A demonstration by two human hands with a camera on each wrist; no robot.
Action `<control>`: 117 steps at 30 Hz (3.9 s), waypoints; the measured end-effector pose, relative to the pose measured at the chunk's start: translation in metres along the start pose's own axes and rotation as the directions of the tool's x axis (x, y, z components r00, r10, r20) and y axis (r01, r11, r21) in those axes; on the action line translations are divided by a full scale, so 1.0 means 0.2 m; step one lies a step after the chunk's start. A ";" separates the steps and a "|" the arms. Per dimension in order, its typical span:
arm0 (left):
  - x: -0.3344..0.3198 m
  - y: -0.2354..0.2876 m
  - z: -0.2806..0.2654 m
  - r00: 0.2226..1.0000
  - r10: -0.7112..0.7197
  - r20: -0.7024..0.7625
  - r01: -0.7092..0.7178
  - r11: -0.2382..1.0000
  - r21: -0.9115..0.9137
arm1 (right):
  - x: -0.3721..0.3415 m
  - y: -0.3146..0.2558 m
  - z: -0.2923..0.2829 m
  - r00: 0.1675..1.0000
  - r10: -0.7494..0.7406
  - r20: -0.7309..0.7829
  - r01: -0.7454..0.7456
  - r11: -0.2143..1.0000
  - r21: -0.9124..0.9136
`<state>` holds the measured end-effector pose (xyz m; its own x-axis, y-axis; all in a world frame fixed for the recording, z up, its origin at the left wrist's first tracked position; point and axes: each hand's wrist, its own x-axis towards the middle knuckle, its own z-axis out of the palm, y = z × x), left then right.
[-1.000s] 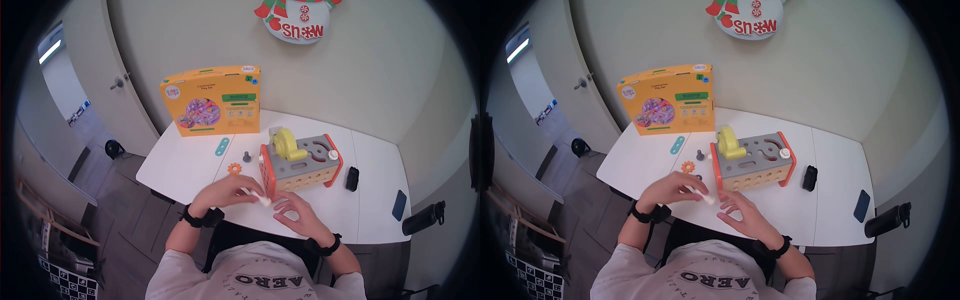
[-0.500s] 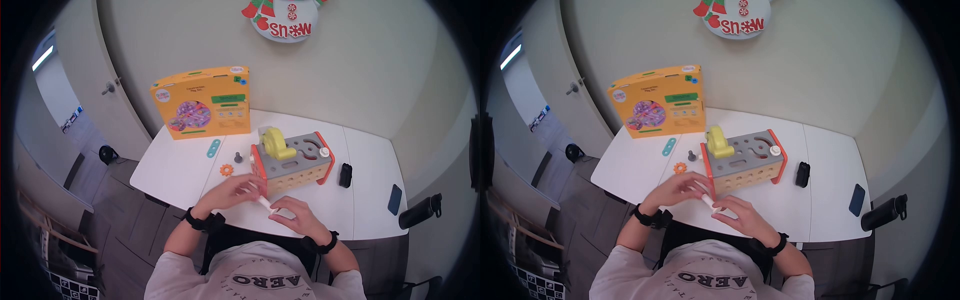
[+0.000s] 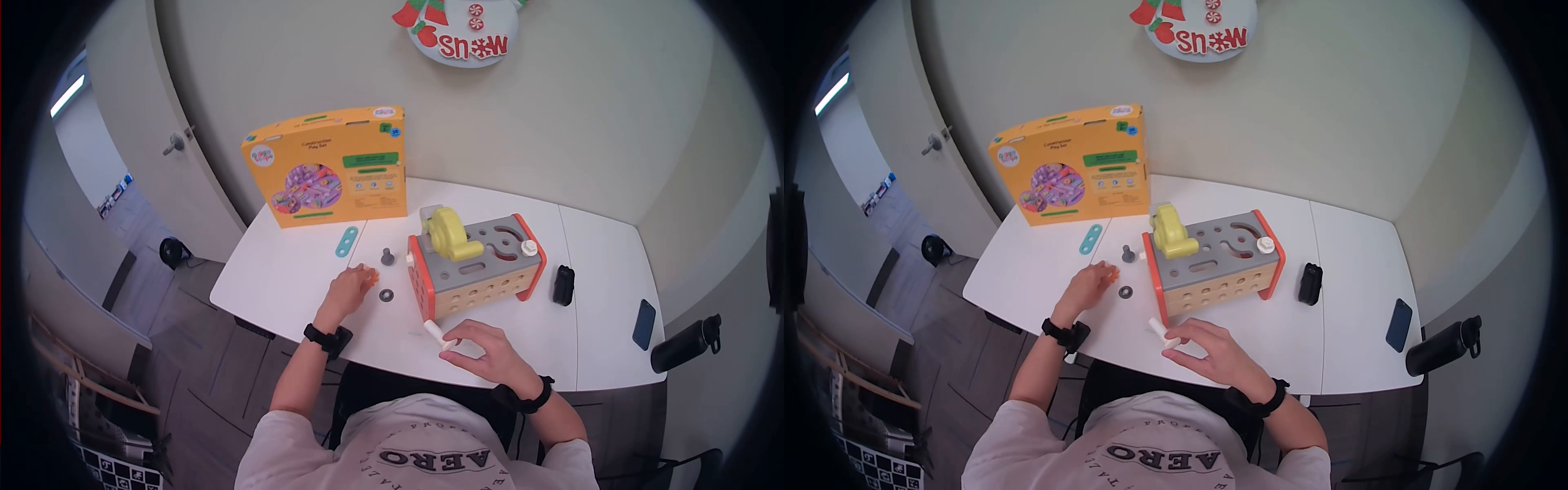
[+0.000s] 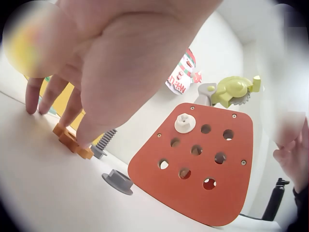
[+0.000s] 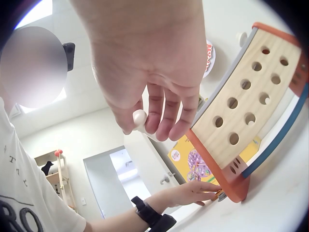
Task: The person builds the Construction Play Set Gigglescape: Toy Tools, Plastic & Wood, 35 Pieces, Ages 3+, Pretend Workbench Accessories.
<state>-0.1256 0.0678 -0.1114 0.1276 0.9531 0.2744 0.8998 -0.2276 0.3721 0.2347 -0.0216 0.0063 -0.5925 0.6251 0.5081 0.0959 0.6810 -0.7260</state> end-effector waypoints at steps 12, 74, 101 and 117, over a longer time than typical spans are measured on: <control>-0.02 0.14 -0.14 0.980 -0.196 0.025 0.198 0.971 -0.134 | -0.01 0.01 0.01 0.998 -0.003 0.056 0.002 1.000 0.009; -0.11 0.79 -0.20 0.925 0.338 -0.173 -0.377 0.869 -0.321 | -0.01 0.27 -0.28 0.967 0.253 -0.040 -0.256 0.964 -0.075; -0.09 0.91 -0.15 0.919 0.274 -0.285 -0.341 0.913 -0.223 | 0.04 0.36 -0.23 0.920 0.219 -0.326 -0.297 0.931 -0.213; -0.03 0.70 -0.41 0.957 0.015 -0.290 -0.187 0.796 -0.576 | 0.04 0.26 -0.33 0.927 0.253 -0.278 -0.323 0.914 -0.246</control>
<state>-0.0346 0.0132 0.0111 0.0145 0.8507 0.5255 0.4524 -0.4742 0.7553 0.2878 0.0436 0.0035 -0.3023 0.8575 0.4163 0.4758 0.5142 -0.7136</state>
